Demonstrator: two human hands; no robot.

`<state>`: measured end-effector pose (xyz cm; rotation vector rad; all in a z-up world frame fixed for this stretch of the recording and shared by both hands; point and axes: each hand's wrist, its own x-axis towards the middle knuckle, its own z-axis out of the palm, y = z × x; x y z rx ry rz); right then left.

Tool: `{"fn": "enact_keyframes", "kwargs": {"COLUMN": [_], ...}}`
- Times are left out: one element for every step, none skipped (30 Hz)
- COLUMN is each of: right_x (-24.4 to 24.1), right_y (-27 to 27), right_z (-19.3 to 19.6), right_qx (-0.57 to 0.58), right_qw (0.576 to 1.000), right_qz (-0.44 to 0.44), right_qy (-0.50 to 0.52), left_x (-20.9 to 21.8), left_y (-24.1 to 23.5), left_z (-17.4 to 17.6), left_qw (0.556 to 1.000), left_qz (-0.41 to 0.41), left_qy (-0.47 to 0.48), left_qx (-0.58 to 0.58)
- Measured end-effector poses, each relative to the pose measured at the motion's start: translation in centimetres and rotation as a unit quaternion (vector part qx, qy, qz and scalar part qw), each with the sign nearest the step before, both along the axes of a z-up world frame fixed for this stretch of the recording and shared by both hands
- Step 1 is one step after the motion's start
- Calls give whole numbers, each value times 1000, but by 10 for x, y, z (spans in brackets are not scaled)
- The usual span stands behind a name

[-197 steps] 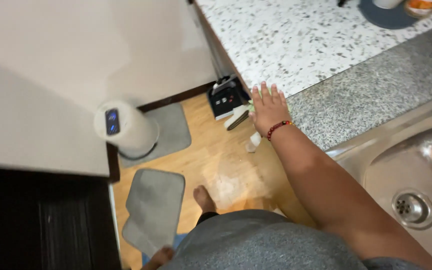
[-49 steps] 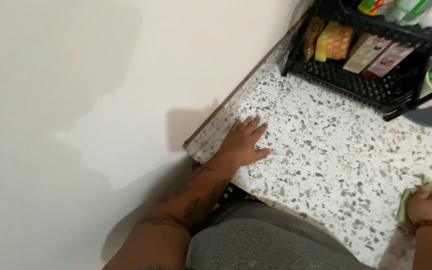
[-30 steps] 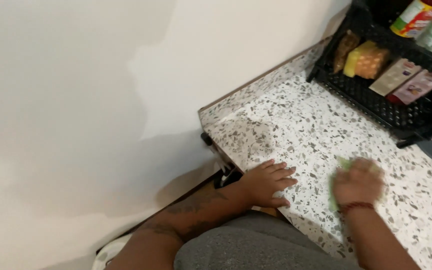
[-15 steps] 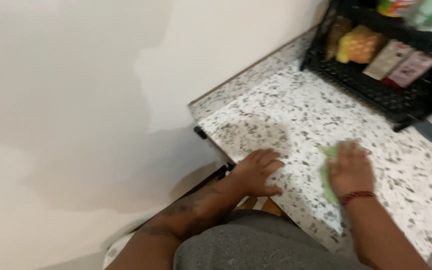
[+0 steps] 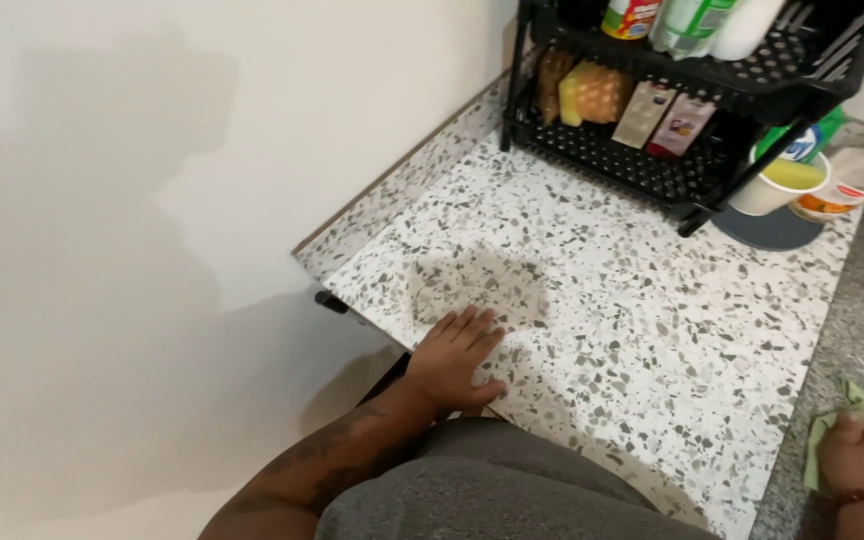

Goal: The person wipes a speckled kitchen countertop with a green cloth. They move a black spice rack to clean underneath it, then wipe the area around the sink and a dish rack. The person continues wiping the countertop near a kettle and an electric stove.

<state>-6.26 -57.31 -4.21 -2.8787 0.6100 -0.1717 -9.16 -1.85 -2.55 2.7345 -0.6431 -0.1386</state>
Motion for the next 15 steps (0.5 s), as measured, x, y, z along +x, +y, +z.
{"fn": "enact_keyframes", "kwargs": {"right_x": [2, 4, 11, 11, 1, 15, 27, 40, 50, 60, 72, 81, 90, 99, 101], "right_y": [1, 3, 47, 82, 106, 104, 103, 101, 116, 132, 148, 172, 196, 221, 235], "right_z": [0, 0, 32, 75, 124, 117, 109, 101, 105, 110, 115, 119, 123, 127, 118], "right_qx": [2, 4, 5, 57, 109, 109, 27, -56, -56, -65, -74, -75, -107, -140, -139], "right_qw": [1000, 1000, 1000, 994, 981, 981, 978, 965, 964, 964, 964, 964, 961, 957, 957], "right_qz": [-13, -25, -29, -70, -109, -112, -122, -131, -134, -132, -128, -130, -108, -86, -87], "right_qy": [5, 10, 7, 61, 115, 114, 170, 222, 223, 223, 221, 221, 230, 239, 240], "left_x": [0, -1, 0, 1, 0, 1, 0, -1, -2, -3, -3, -2, -2, -2, -1], "left_y": [0, 1, 0, -1, -2, -1, -1, 0, 0, 1, 1, 0, 1, 1, 0], "left_z": [-4, -8, -4, 0, 4, 2, -1, -4, -8, -12, -15, -11, -7, -3, -12], "left_qw": [1000, 999, 999, 1000, 999, 999, 1000, 999, 999, 998, 994, 994, 997, 999, 999], "left_qz": [4, 8, 4, 7, 11, 8, 7, 7, 4, 5, 7, 6, 5, 5, 4], "left_qy": [-20, -40, -42, -9, 26, 25, -4, -33, -32, -67, -102, -103, -71, -40, -39], "left_qx": [-7, -14, -13, 3, 18, 18, 8, -3, -3, -19, -36, -37, -32, -26, -26]}}
